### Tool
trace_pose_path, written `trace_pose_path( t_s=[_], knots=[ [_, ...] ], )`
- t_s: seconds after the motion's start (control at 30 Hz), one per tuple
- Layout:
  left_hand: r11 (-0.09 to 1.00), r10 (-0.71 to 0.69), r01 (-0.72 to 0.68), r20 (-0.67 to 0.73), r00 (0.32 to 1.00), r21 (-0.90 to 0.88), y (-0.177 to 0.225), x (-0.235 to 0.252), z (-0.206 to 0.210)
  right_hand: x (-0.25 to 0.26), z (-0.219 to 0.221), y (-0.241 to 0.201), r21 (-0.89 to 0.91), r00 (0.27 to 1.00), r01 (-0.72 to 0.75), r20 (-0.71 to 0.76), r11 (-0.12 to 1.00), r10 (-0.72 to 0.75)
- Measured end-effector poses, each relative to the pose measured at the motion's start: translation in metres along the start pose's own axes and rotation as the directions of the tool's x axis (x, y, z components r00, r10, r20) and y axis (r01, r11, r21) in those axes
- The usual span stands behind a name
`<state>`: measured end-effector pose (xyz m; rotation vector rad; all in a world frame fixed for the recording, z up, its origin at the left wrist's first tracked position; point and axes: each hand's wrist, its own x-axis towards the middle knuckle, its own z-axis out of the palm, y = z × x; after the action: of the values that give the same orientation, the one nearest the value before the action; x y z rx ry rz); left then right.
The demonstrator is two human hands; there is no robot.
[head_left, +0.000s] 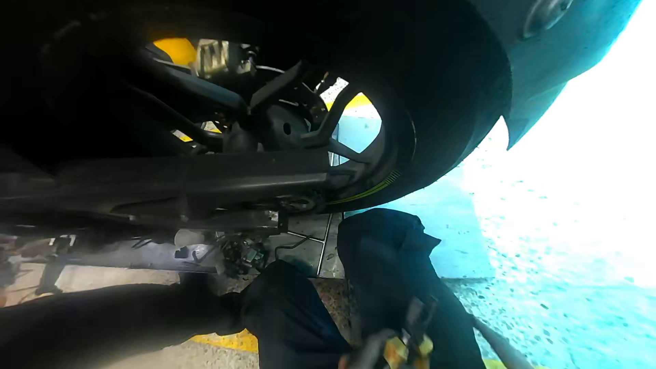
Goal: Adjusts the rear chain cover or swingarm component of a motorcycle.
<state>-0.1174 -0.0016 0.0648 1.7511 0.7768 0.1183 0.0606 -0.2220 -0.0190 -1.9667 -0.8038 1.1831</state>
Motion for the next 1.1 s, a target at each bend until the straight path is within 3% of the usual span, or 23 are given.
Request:
trace_pose_path(
  t_s=[0.07,0.13,0.2,0.23,0.3,0.4,0.5,0.63,0.7,0.8,0.93,1.03,1.07,1.1],
  knots=[
    [0.986,0.02,-0.036,-0.094,0.995,-0.164,0.018,0.013,-0.008,0.014,-0.006,-0.023,0.108,0.98,0.163,-0.134,0.981,-0.148],
    [0.939,0.015,-0.06,-0.136,0.991,-0.338,0.033,0.032,-0.013,0.048,-0.017,-0.06,0.437,0.958,0.272,-0.202,0.857,-0.202],
    [0.864,-0.005,-0.05,-0.109,0.994,-0.501,0.045,0.049,-0.019,0.083,-0.038,-0.092,0.787,0.963,0.182,-0.022,0.59,-0.268],
    [0.819,-0.01,-0.039,-0.082,0.997,-0.573,0.051,0.056,-0.024,0.097,-0.046,-0.102,0.888,0.924,0.093,0.092,0.451,-0.371],
    [0.737,-0.028,0.007,-0.02,0.999,-0.676,0.066,0.067,-0.037,0.117,-0.051,-0.119,0.946,0.827,0.079,0.114,0.315,-0.55],
    [0.654,-0.074,0.051,0.004,0.997,-0.755,0.083,0.076,-0.052,0.132,-0.035,-0.144,0.812,0.794,0.426,-0.125,0.399,-0.595],
    [0.587,-0.11,0.032,-0.041,0.993,-0.809,0.092,0.088,-0.059,0.142,-0.025,-0.169,0.485,0.711,0.692,-0.331,0.534,-0.62],
    [0.51,-0.141,0.038,-0.04,0.989,-0.86,0.096,0.094,-0.061,0.156,-0.019,-0.195,0.277,0.619,0.769,-0.548,0.575,-0.563],
    [0.451,-0.141,0.029,-0.039,0.989,-0.892,0.101,0.094,-0.058,0.16,-0.023,-0.206,0.242,0.597,0.782,-0.557,0.574,-0.578],
    [0.397,-0.154,0.011,-0.055,0.987,-0.918,0.112,0.091,-0.048,0.165,-0.032,-0.222,0.301,0.619,0.779,-0.508,0.55,-0.599],
    [0.404,-0.129,-0.026,-0.085,0.988,-0.914,0.123,0.092,-0.033,0.174,-0.045,-0.235,0.44,0.697,0.716,-0.492,0.542,-0.521],
    [0.522,-0.098,-0.151,-0.235,0.967,-0.84,0.121,0.089,-0.021,0.18,-0.054,-0.239,0.527,0.739,0.673,-0.447,0.519,-0.503],
    [0.644,-0.061,-0.243,-0.366,0.929,-0.725,0.117,0.083,-0.014,0.179,-0.055,-0.239,0.548,0.752,0.657,-0.435,0.518,-0.494],
    [0.803,0.042,-0.326,-0.5,0.865,-0.498,0.11,0.074,-0.007,0.177,-0.054,-0.239,0.553,0.761,0.647,-0.435,0.525,-0.481]
  ],
)
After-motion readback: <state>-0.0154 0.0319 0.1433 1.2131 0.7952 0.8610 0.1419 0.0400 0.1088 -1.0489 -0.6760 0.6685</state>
